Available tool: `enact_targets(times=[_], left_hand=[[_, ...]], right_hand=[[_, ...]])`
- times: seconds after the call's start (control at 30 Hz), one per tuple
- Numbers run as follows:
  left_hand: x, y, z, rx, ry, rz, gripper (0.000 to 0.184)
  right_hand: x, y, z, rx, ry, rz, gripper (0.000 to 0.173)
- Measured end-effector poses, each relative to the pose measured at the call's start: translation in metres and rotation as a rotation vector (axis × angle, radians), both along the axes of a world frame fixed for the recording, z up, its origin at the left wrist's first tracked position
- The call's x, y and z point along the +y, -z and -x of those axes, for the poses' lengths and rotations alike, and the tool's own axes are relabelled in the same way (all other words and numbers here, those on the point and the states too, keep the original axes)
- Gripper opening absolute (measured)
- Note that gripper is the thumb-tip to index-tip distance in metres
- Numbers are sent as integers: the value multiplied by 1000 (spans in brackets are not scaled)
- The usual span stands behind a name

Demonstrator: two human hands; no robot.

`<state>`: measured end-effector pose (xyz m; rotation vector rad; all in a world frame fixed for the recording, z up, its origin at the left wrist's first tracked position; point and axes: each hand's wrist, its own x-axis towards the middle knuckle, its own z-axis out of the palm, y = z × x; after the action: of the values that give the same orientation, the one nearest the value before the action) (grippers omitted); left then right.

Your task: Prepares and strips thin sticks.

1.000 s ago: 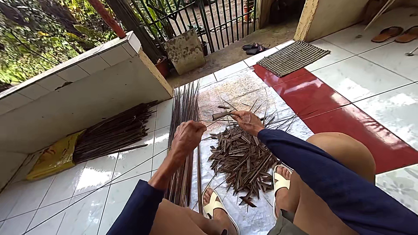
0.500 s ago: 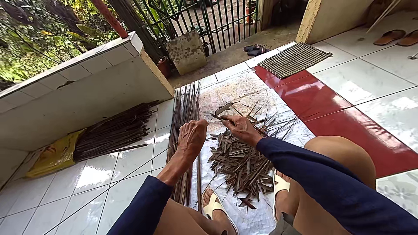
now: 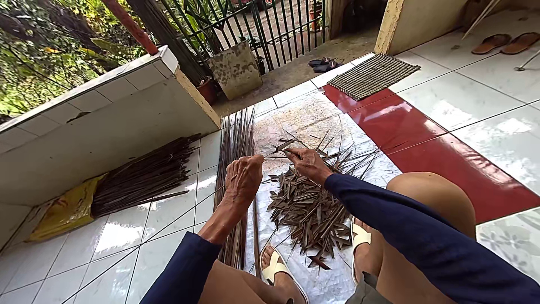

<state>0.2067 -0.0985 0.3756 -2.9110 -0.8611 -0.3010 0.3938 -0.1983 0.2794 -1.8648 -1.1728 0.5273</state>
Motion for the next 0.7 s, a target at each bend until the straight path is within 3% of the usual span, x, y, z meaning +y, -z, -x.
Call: enact_targets(times=[0.4, 0.7], left_hand=[[-8, -6, 9, 29, -20, 60, 23], [-36, 2, 3, 248, 37, -30, 19]], right_hand=[[13, 18, -14, -39, 134, 158, 41], [19, 32, -11, -60, 165, 295, 38]])
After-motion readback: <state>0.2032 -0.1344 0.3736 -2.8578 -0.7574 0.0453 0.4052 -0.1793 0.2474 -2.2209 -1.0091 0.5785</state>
